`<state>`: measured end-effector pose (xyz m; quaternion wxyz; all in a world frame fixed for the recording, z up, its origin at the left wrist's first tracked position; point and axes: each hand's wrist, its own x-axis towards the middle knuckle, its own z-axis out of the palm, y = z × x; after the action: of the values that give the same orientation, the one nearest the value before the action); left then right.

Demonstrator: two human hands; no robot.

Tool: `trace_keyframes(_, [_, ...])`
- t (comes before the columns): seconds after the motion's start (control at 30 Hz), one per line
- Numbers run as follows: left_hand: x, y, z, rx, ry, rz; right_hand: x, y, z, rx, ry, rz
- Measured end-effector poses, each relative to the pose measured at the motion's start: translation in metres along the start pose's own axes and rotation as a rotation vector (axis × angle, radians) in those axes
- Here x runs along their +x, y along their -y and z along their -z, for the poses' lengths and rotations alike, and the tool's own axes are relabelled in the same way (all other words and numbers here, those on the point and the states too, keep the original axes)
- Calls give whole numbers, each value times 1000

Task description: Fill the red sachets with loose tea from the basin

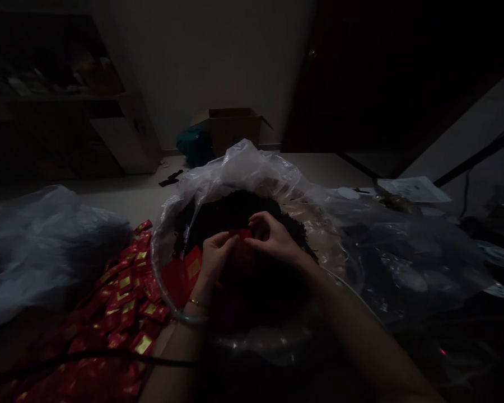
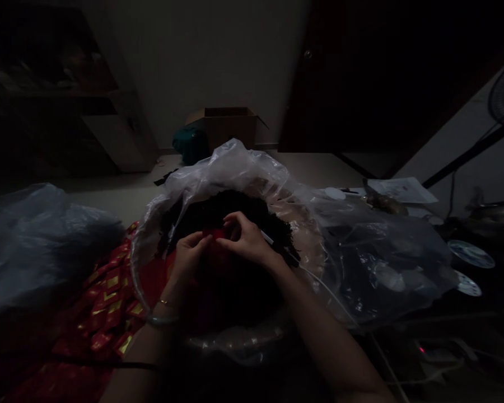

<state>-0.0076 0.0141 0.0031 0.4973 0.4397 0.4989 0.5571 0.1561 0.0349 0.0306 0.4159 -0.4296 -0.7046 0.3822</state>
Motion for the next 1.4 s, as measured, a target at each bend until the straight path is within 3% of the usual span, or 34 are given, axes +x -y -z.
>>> trace_keyframes(0.23, [1,2,3,-25,26,-33,1,3,-2,89,-26,-99])
trace_keyframes(0.47, [-2,-3,2,26,67,-11,0,6,-1,148,0,-84])
trace_keyframes(0.67, [-2,-3,3,68,94,-86,0,4,-2,56,-30,-31])
trace_keyframes(0.9, [-2,-1,2,115,137,-108,0,-1,-2,41,39,-108])
trace_keyframes(1.1, [-1,1,3,240,181,-225,3,4,9,-102,36,-59])
trace_keyframes(1.27, [1,3,4,220,171,-160,1,7,11,-173,126,-25])
trace_keyframes(1.4, [0,0,4,231,162,-119,-2,9,6,-213,93,-57])
